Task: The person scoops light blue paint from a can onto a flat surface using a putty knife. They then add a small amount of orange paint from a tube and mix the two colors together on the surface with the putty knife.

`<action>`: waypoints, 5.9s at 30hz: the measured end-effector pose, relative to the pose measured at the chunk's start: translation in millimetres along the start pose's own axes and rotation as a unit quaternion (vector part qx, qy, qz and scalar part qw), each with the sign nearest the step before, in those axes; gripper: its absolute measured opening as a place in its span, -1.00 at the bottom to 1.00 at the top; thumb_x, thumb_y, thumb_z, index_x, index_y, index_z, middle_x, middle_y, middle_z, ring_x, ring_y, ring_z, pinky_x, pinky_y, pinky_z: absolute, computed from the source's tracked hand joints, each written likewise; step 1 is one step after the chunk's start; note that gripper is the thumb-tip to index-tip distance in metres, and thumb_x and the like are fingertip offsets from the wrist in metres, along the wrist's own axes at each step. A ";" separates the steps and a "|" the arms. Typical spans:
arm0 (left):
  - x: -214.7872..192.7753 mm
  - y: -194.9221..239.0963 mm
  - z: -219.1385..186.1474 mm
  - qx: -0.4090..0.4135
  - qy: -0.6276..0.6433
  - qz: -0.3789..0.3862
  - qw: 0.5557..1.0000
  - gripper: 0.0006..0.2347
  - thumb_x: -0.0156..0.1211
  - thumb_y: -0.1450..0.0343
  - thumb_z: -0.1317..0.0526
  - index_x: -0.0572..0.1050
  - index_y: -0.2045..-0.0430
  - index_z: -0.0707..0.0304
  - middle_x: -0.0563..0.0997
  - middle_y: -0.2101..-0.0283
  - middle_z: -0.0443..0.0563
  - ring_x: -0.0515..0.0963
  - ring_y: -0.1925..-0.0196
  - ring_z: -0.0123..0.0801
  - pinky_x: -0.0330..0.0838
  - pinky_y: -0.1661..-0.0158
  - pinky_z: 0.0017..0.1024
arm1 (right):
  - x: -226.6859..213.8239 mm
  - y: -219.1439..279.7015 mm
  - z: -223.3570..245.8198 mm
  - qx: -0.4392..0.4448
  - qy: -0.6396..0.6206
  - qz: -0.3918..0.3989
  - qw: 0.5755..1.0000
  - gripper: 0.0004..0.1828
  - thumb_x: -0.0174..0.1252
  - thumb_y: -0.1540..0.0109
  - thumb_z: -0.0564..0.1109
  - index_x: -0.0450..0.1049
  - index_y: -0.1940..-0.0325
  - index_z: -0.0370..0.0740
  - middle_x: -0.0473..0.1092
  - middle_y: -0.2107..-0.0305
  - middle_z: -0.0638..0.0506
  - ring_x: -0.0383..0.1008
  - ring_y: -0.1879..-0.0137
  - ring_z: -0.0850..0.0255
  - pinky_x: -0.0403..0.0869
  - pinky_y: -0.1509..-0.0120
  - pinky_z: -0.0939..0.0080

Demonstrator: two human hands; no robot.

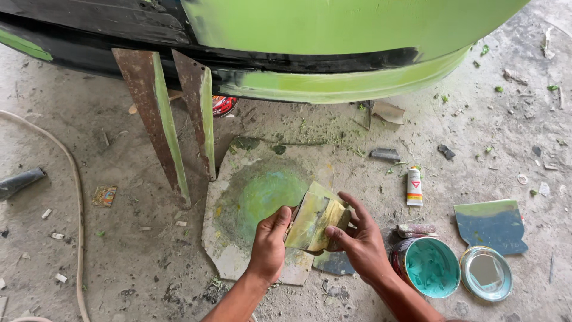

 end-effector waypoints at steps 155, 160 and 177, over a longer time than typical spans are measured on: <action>84.1 -48.2 68.5 -0.364 -0.450 0.103 0.809 -0.48 -0.05 -0.27 -0.21 0.51 0.04 0.10 0.47 0.08 0.02 0.42 0.06 -0.21 0.16 0.01 -0.26 | -293.4 -1.1 27.6 0.094 0.435 0.000 0.895 -0.58 -0.13 -0.12 -0.31 0.61 0.12 -0.20 0.56 0.23 -0.11 0.49 0.06 0.02 0.42 -0.06 0.05; -48.3 -13.9 22.6 -0.425 -0.423 0.111 0.793 -0.62 0.31 -0.35 -0.04 0.29 0.59 0.24 0.22 0.50 0.01 0.19 0.47 -0.26 -0.02 0.39 -0.32 | -311.6 5.8 43.9 0.027 0.390 0.008 0.920 -0.55 -0.12 -0.08 -0.31 0.61 0.09 -0.23 0.58 0.23 0.11 0.50 0.15 0.32 0.41 0.01 0.30; -125.6 70.7 38.6 -0.241 0.085 -0.136 0.957 -0.58 0.19 -0.27 0.51 0.46 -0.06 0.38 0.63 0.15 0.28 0.57 0.13 -0.08 0.44 0.10 -0.23 | -42.9 -28.3 151.2 0.043 0.258 0.034 0.964 -0.53 -0.05 -0.16 -0.54 0.47 -0.15 -0.57 0.51 0.08 -0.39 0.46 -0.03 -0.09 0.32 -0.15 0.15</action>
Point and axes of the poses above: each hand's wrist, its own y-axis away from the middle knuckle, its own x-axis out of the palm, z = x × y, the point moved 5 cm from there along -y, towards the middle knuckle
